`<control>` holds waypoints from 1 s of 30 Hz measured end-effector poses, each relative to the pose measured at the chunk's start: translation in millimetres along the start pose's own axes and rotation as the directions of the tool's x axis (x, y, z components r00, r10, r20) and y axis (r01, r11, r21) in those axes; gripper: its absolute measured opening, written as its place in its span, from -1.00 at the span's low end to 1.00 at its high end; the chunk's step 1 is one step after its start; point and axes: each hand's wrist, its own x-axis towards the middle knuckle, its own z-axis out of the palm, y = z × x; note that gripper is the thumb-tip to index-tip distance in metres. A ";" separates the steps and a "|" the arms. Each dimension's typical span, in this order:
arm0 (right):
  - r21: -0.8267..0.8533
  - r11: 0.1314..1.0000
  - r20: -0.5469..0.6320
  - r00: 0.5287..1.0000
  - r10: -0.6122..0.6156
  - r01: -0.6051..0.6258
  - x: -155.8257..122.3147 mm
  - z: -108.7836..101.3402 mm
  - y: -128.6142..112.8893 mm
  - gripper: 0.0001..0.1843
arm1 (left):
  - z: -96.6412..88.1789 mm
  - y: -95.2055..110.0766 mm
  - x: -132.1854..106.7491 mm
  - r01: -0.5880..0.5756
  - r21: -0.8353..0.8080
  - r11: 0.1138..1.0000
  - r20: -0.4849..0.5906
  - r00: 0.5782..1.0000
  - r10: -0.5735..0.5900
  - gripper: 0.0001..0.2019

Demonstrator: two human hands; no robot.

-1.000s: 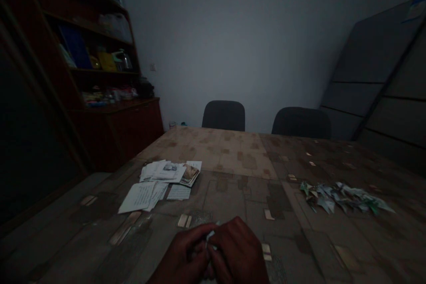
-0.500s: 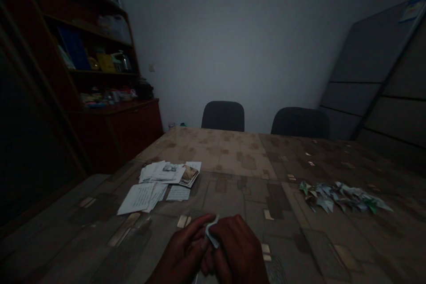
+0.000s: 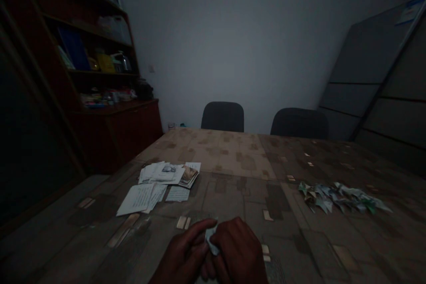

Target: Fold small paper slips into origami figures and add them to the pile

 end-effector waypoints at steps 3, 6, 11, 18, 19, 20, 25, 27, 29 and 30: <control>0.012 1.000 -0.005 1.000 0.025 -0.025 0.2 -2.2 -0.3 -0.81 | 0.9 6.0 -0.1 -0.029 -0.004 1.000 -0.026 0.999 0.029 -0.40; 0.037 0.996 -0.007 0.996 0.084 -0.084 0.4 -2.2 -0.5 -0.80 | 0.6 9.0 -1.5 -0.044 0.056 0.997 -0.041 0.998 0.046 -0.42; 0.013 0.999 -0.014 0.999 0.041 -0.041 0.5 -2.5 -0.1 -0.83 | -2.3 12.8 -6.0 -0.062 0.333 0.941 -0.194 0.972 0.132 -0.64; -0.017 1.000 -0.015 1.000 -0.008 0.008 2.0 -6.9 1.6 -0.80 | -4.0 12.1 -5.7 -0.049 0.248 0.968 -0.169 0.981 0.093 -0.53; -0.018 1.000 -0.012 1.000 -0.007 0.007 1.9 -7.0 1.2 -0.80 | -3.3 10.8 -5.1 -0.057 0.204 0.977 -0.138 0.987 0.086 -0.51; -0.018 1.000 -0.015 1.000 -0.005 0.004 1.8 -6.9 0.7 -0.80 | -2.5 9.6 -4.6 -0.062 0.170 0.983 -0.124 0.989 0.084 -0.51; -0.004 0.999 -0.004 0.999 0.045 -0.045 1.8 -5.6 -1.7 -0.83 | 1.2 8.7 -3.0 -0.064 0.092 0.994 -0.137 0.988 0.076 -0.74; 0.003 0.999 -0.004 0.999 0.048 -0.048 2.1 -5.1 -2.0 -0.83 | 1.4 10.5 -2.5 -0.056 0.092 0.994 -0.153 0.986 0.069 -0.81; 0.008 0.999 -0.017 0.999 0.035 -0.034 2.2 -4.9 -1.8 -0.82 | 1.2 13.0 -2.0 -0.040 0.110 0.993 -0.178 0.982 0.059 -0.83; 0.009 1.000 -0.022 0.999 0.028 -0.028 2.2 -4.8 -1.7 -0.82 | 1.2 14.4 -1.7 -0.027 0.117 0.993 -0.190 0.981 0.049 -0.85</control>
